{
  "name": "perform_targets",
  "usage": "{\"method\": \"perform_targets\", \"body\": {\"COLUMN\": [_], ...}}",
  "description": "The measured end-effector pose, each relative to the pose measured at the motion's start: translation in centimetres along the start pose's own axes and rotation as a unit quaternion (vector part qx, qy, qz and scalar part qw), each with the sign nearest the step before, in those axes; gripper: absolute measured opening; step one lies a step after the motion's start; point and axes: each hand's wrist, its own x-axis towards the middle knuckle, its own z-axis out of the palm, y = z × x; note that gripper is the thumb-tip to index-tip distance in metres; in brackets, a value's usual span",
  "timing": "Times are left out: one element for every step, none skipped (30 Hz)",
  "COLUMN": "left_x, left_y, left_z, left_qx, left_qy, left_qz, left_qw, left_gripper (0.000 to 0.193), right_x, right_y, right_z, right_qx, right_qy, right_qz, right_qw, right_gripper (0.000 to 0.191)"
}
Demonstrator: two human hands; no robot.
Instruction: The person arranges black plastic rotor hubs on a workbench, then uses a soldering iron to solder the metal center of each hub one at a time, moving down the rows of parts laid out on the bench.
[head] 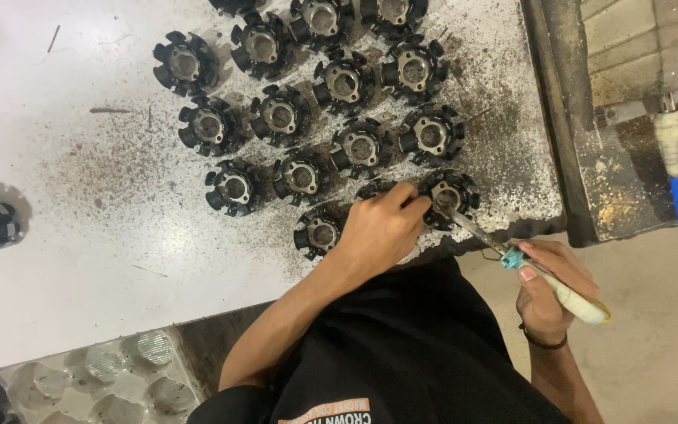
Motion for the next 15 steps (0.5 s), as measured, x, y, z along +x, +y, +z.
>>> {"method": "perform_targets", "body": {"left_x": [0.3,0.6,0.8,1.1,1.2,1.4,1.5,1.5,1.4,1.4,1.3,1.2,1.1,1.0,0.9], "left_y": [0.1,0.1,0.1,0.1,0.1,0.1,0.0,0.1,0.1,0.1,0.2,0.2,0.3,0.2,0.1], "left_z": [0.0,-0.1,-0.1,-0.1,-0.1,-0.1,-0.1,-0.1,-0.2,-0.2,-0.2,-0.3,-0.3,-0.4,-0.6], "left_qx": [0.003,0.014,0.024,0.035,0.036,0.037,0.038,0.031,0.024,0.017,0.011,0.005,-0.002,-0.014,-0.025], "left_qy": [0.000,-0.017,-0.034,-0.051,-0.047,-0.042,-0.039,-0.041,-0.044,-0.047,-0.039,-0.031,-0.022,-0.030,-0.037], "left_qz": [0.002,0.000,-0.002,-0.003,0.001,0.006,0.012,0.009,0.006,0.004,0.004,0.004,0.005,-0.007,-0.018], "left_qw": [1.000,1.000,0.999,0.998,0.998,0.998,0.998,0.999,0.999,0.999,0.999,1.000,1.000,0.999,0.999], "left_gripper": [0.018,0.014,0.011,0.008,0.009,0.009,0.009,0.009,0.008,0.008,0.012,0.015,0.019,0.021,0.023], "right_x": [0.0,0.0,0.0,-0.1,-0.3,-0.4,-0.6,-0.8,-0.9,-1.1,-1.2,-1.2,-1.3,-1.4,-1.5], "right_y": [-0.1,-0.1,0.0,0.2,0.4,0.6,0.8,1.0,1.3,1.5,1.7,1.9,1.9,1.8,1.7], "right_z": [0.1,0.2,0.2,0.3,0.2,0.2,0.1,0.1,0.0,0.0,0.0,0.1,0.2,0.3,0.4], "right_qx": [-0.006,-0.023,-0.041,-0.058,-0.029,0.000,0.029,0.048,0.067,0.087,0.099,0.110,0.122,0.107,0.092], "right_qy": [-0.003,0.000,0.005,0.010,0.010,0.012,0.015,0.019,0.023,0.027,0.031,0.034,0.038,0.041,0.044], "right_qz": [0.002,-0.006,-0.015,-0.024,-0.009,0.005,0.019,0.028,0.038,0.047,0.050,0.054,0.057,0.046,0.035], "right_qw": [1.000,1.000,0.999,0.998,0.999,1.000,0.999,0.998,0.997,0.995,0.993,0.992,0.990,0.992,0.994], "right_gripper": [0.029,0.029,0.029,0.029,0.029,0.029,0.029,0.028,0.027,0.027,0.026,0.025,0.024,0.026,0.027]}}
